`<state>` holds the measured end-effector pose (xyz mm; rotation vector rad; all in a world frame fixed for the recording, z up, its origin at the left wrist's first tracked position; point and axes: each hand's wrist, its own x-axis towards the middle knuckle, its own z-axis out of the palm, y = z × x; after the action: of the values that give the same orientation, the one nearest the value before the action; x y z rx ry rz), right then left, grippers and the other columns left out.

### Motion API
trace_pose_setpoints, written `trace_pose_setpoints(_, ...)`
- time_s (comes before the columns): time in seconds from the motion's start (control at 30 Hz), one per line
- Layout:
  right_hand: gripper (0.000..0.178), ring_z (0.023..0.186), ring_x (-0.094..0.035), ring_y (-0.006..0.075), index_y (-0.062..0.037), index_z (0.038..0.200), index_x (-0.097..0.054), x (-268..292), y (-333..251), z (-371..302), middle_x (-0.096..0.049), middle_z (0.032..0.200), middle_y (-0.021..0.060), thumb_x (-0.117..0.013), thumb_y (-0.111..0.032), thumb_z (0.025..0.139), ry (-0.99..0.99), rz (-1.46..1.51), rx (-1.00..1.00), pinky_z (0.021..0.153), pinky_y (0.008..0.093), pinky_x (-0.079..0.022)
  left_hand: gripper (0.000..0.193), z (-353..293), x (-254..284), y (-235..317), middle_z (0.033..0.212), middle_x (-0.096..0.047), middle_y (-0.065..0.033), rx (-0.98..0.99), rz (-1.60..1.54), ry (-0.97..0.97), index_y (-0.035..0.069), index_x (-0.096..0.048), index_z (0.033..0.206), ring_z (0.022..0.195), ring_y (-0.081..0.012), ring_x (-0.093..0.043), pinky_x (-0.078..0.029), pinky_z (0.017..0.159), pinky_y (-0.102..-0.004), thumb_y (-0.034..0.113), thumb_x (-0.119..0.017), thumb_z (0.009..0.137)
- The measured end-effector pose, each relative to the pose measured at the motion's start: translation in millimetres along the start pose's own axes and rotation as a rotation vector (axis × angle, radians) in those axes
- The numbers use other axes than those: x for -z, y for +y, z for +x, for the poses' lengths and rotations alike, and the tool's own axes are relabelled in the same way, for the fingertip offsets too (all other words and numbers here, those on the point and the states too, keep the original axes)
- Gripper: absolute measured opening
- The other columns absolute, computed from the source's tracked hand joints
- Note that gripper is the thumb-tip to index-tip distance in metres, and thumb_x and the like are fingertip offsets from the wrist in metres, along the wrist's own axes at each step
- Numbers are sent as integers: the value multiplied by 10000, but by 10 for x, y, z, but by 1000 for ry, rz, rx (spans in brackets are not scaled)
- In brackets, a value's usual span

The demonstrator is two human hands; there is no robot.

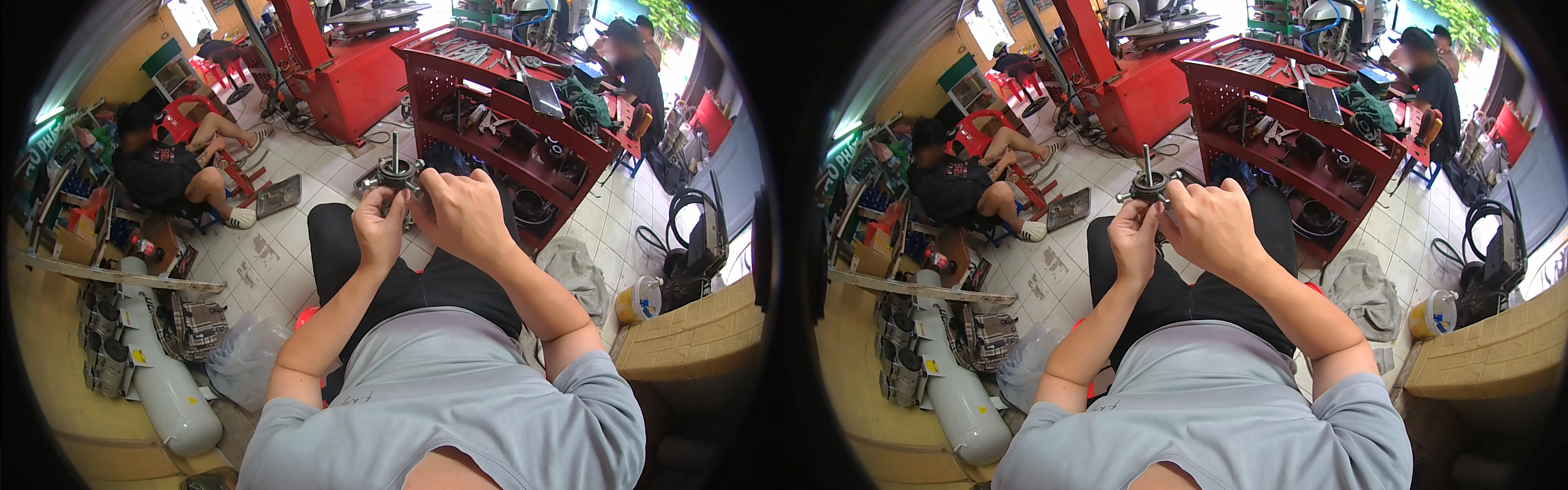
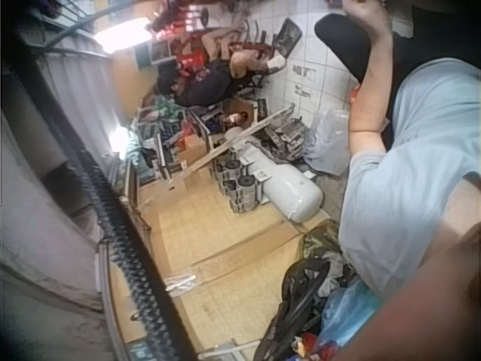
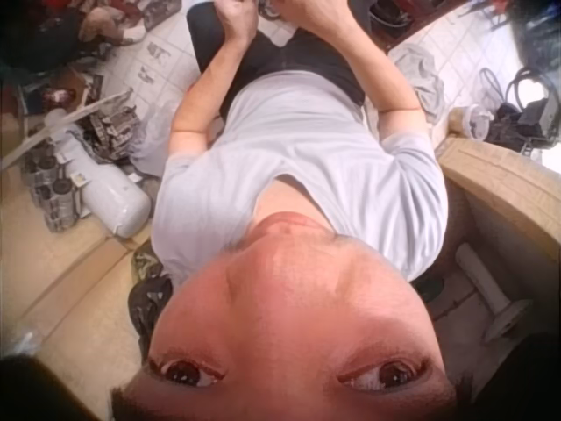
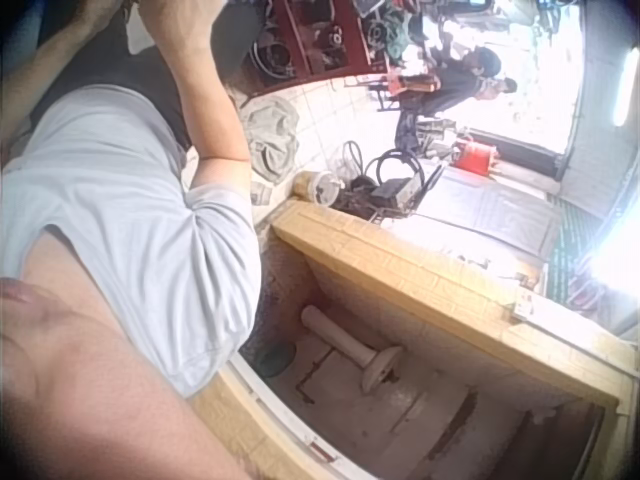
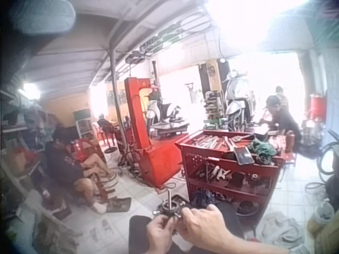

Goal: The person sits in a workshop and assembles a small mechanical component, likely a carburetor, by hand. They manipulate various small parts, including a central shaft and a circular housing, fitting them together and adjusting the assembly throughout the clip.

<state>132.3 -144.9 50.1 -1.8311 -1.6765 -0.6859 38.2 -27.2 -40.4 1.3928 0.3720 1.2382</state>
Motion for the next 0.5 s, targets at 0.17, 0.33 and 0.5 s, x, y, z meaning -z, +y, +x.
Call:
trace_pose_setpoints(0.17, 233, 511, -558, 268, -87, 727, -538, -38, 1, -15, -570, 560, 64, -654, -238, 861, -20, -16, 0, 579, 374, -377, 114, -16, 10, 13, 844, -628, -34, 42, 5, -4, -43, -690, 918, 725, -64, -548, -436, 630, -223, 70, -692, 901)
trace_pose_setpoints(0.33, 298, 472, -524, 302, -76, 645, -545, -60, -23, -27, -533, 499, 96, -640, -236, 878, -16, 90, -73, 555, 390, -387, 107, -13, 1, 60, 875, -634, -38, -79, 108, -24, -34, -690, 945, 742, -69, -561, -445, 646, -219, 62, -696, 900)
trace_pose_setpoints(0.5, 342, 447, -506, 322, -71, 612, -546, 11, -76, -8, -522, 488, 111, -628, -249, 892, 36, 245, -119, 533, 396, -404, 93, 8, -12, 213, 898, -643, -41, -220, 111, -23, -27, -682, 971, 771, -70, -581, -456, 667, -212, 29, -695, 898)
